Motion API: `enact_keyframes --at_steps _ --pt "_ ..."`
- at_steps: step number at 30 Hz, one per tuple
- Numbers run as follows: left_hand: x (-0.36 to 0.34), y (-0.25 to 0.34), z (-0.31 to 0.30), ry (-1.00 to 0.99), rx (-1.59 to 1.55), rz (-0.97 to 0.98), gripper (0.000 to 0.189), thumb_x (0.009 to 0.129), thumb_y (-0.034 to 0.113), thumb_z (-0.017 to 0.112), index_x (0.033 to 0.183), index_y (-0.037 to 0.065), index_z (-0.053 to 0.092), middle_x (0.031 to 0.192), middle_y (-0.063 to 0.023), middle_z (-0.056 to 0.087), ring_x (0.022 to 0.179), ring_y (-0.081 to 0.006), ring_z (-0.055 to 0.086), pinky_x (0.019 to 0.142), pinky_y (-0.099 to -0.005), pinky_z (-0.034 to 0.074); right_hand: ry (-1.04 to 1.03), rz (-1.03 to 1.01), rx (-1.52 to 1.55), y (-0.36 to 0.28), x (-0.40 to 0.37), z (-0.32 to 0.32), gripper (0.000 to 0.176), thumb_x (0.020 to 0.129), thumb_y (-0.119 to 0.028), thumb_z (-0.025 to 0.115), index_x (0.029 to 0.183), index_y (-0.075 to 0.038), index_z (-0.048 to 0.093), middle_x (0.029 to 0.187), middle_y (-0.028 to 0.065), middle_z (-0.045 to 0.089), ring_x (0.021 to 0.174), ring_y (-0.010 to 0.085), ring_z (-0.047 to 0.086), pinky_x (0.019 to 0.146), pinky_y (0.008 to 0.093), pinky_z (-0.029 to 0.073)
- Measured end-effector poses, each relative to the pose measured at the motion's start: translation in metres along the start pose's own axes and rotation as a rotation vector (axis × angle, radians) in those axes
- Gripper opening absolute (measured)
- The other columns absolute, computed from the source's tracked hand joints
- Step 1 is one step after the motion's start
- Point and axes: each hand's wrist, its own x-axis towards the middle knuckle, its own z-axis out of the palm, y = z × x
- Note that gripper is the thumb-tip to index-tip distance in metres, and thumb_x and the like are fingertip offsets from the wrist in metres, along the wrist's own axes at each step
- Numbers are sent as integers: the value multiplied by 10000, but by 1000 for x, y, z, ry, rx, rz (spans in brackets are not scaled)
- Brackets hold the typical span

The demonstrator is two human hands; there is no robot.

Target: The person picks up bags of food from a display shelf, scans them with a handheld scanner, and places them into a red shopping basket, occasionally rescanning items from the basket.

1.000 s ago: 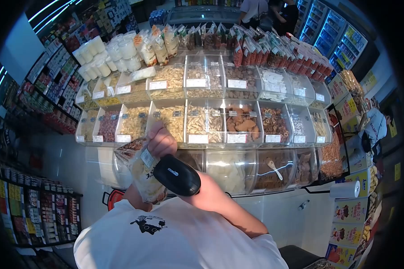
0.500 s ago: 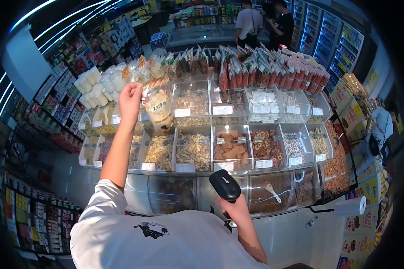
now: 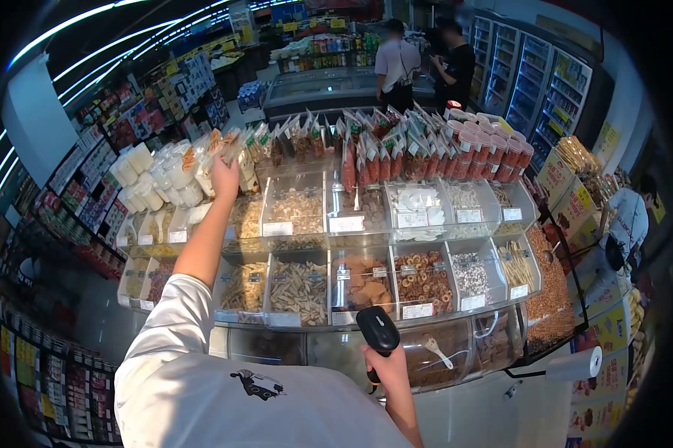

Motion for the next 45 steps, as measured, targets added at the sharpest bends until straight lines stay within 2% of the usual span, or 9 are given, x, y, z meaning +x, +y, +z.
enact_keyframes --at_steps 5,11,14,16,19,27,31,37,45 --pt "-27 -20 15 -59 -180 -157 468 831 158 703 1213 9 476 1040 -154 649 897 -337 636 813 -422 489 112 33 -24 -3 13 -15 167 786 50 644 949 33 613 713 45 599 499 108 516 471 261 397" --pt "-46 -50 -34 -8 -29 -30 240 801 74 602 1028 5 565 990 -174 637 920 -345 617 815 -412 477 97 47 -81 2 18 -24 164 806 -24 715 930 -11 609 684 13 598 510 74 514 470 247 414" --pt "-52 -99 -60 -39 186 35 298 833 138 613 1108 27 587 1089 -164 634 1035 -361 592 897 -432 455 84 47 -106 7 17 -24 155 816 -40 712 926 -16 606 678 4 590 509 73 511 470 250 412" --pt "-63 -99 -88 -255 452 -186 469 865 235 635 1290 55 554 1319 -158 560 1229 -392 495 1024 -454 396 71 59 -126 8 13 -21 154 820 -47 711 927 -17 604 675 1 585 508 73 510 470 250 410" --pt "-78 -176 -76 -362 311 -127 645 877 319 657 1437 79 444 1509 -190 378 1379 -425 330 1130 -472 292 64 59 -188 7 10 -12 67 809 -18 689 850 -2 638 631 4 566 506 79 501 486 251 388" --pt "-121 -205 -111 -393 113 -70 708 877 320 667 1475 72 379 1542 -278 269 1435 -447 229 1160 -462 250 -18 88 -290 7 -7 20 77 814 -49 706 809 -30 632 622 -5 560 522 79 515 498 256 392" --pt "-194 -215 -143 -366 115 -117 633 880 253 654 1438 56 428 1515 -255 340 1410 -418 306 1146 -448 284 -106 177 -389 16 -15 28 231 812 -137 747 952 -23 603 687 -3 592 513 79 521 474 259 421" --pt "-355 -219 -241 -169 245 -257 462 779 -8 594 1238 43 573 1346 -181 523 1260 -369 475 1070 -461 359 -235 228 -412 43 -14 46 88 802 -90 698 787 -35 631 595 -1 557 523 84 517 504 261 396" --pt "-511 -253 -382 -389 607 -610 405 767 34 550 1165 56 623 1298 -178 564 1179 -357 536 982 -446 425 -417 265 -562 62 -18 107 149 802 -103 712 885 -38 608 679 -4 587 549 80 530 521 262 427"
